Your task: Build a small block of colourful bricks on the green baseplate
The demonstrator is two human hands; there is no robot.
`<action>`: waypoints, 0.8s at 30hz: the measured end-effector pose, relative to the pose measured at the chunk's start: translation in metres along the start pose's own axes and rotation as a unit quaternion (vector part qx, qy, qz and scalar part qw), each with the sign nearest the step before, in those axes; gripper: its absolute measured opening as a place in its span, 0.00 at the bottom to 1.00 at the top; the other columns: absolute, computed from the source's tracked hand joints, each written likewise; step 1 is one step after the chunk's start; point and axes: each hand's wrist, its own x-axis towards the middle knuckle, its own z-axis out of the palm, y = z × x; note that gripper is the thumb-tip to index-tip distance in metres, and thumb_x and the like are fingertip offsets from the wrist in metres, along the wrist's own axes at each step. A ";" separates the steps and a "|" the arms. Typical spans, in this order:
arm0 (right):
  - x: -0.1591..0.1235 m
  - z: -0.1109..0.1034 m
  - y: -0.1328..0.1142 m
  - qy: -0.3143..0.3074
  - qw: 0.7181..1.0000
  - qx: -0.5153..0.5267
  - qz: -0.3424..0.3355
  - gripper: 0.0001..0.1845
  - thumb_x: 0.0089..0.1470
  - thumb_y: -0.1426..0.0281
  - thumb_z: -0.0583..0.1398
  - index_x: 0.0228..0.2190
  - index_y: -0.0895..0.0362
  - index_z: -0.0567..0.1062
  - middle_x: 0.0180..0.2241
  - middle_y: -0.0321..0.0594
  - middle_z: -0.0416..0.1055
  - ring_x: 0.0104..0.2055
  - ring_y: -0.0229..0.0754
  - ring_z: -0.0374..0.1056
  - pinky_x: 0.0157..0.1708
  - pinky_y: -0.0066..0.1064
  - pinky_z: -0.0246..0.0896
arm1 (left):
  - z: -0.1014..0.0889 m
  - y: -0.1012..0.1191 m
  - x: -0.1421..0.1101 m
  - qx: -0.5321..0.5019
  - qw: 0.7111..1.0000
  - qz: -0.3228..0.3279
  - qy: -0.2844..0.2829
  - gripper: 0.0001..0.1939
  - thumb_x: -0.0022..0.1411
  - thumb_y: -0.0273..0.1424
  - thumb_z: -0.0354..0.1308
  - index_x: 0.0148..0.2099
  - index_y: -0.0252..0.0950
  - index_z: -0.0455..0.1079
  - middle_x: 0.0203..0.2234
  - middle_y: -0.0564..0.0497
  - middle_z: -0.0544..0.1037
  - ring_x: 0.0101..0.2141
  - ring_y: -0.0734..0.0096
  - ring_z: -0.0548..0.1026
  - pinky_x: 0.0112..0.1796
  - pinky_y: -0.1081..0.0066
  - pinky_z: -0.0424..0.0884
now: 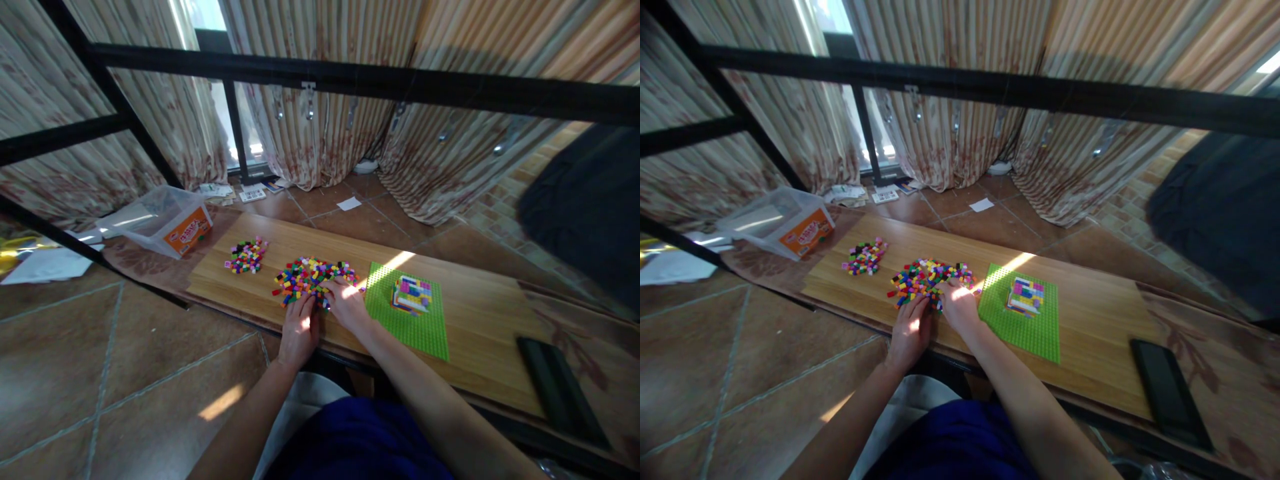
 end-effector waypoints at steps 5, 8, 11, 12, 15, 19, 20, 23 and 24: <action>0.000 -0.001 0.002 -0.008 0.999 -0.032 0.009 0.13 0.60 0.71 0.52 0.43 0.57 0.74 0.42 0.46 0.71 0.41 0.42 0.68 0.40 0.29 0.62 | 0.000 0.000 0.000 -0.006 1.000 0.003 0.004 0.18 0.63 0.26 0.50 0.55 0.34 0.65 0.49 0.40 0.72 0.49 0.57 0.70 0.50 0.54 0.69; -0.002 -0.002 0.001 -0.011 0.999 -0.050 0.018 0.14 0.60 0.72 0.51 0.43 0.57 0.74 0.42 0.46 0.72 0.40 0.42 0.68 0.39 0.29 0.61 | 0.001 -0.002 0.001 -0.010 1.000 0.005 0.007 0.18 0.63 0.27 0.51 0.55 0.34 0.65 0.49 0.40 0.72 0.50 0.58 0.70 0.51 0.55 0.69; -0.003 -0.003 -0.001 -0.020 0.997 -0.065 0.023 0.15 0.58 0.75 0.51 0.44 0.58 0.73 0.43 0.48 0.72 0.42 0.43 0.69 0.39 0.30 0.61 | 0.003 -0.006 0.000 -0.011 1.000 0.010 0.014 0.17 0.63 0.27 0.51 0.54 0.35 0.66 0.48 0.41 0.73 0.49 0.57 0.70 0.50 0.54 0.69; -0.003 -0.004 -0.002 -0.023 0.997 -0.067 0.027 0.15 0.58 0.75 0.52 0.45 0.57 0.73 0.43 0.48 0.72 0.42 0.44 0.69 0.40 0.30 0.61 | 0.004 -0.008 0.000 -0.011 1.000 0.011 0.016 0.17 0.62 0.27 0.51 0.54 0.35 0.66 0.48 0.41 0.73 0.49 0.57 0.71 0.50 0.53 0.69; -0.007 -0.009 -0.004 -0.019 0.998 -0.046 0.049 0.15 0.56 0.75 0.54 0.45 0.57 0.73 0.44 0.48 0.72 0.42 0.44 0.69 0.40 0.31 0.62 | 0.005 -0.012 0.002 -0.021 0.999 0.006 0.027 0.17 0.62 0.28 0.52 0.53 0.36 0.67 0.47 0.41 0.73 0.49 0.57 0.71 0.50 0.54 0.70; -0.022 -0.019 -0.002 0.029 0.990 0.108 0.085 0.12 0.55 0.74 0.55 0.40 0.56 0.74 0.38 0.43 0.75 0.38 0.42 0.70 0.39 0.31 0.62 | -0.003 -0.002 0.010 -0.045 0.998 -0.011 0.034 0.18 0.62 0.31 0.53 0.54 0.36 0.67 0.49 0.42 0.72 0.51 0.59 0.70 0.51 0.57 0.70; -0.027 -0.023 -0.001 0.039 0.981 0.165 0.089 0.11 0.54 0.74 0.56 0.39 0.56 0.74 0.36 0.41 0.75 0.36 0.40 0.70 0.38 0.31 0.62 | -0.007 0.005 0.013 -0.055 0.998 -0.007 0.028 0.18 0.62 0.31 0.53 0.54 0.37 0.67 0.49 0.42 0.73 0.51 0.59 0.70 0.51 0.57 0.70; -0.047 -0.034 0.007 0.036 0.935 0.340 0.089 0.08 0.49 0.72 0.59 0.35 0.57 0.73 0.30 0.36 0.73 0.31 0.38 0.68 0.33 0.29 0.62 | -0.014 0.030 0.025 -0.107 0.993 0.031 -0.029 0.14 0.64 0.31 0.51 0.51 0.38 0.69 0.46 0.45 0.75 0.48 0.63 0.73 0.49 0.61 0.72; -0.054 -0.038 0.010 0.031 0.914 0.394 0.093 0.08 0.48 0.71 0.59 0.34 0.57 0.73 0.28 0.35 0.73 0.30 0.38 0.68 0.32 0.29 0.62 | -0.016 0.039 0.028 -0.127 0.989 0.047 -0.058 0.13 0.64 0.30 0.51 0.50 0.39 0.70 0.44 0.47 0.76 0.46 0.65 0.74 0.47 0.63 0.73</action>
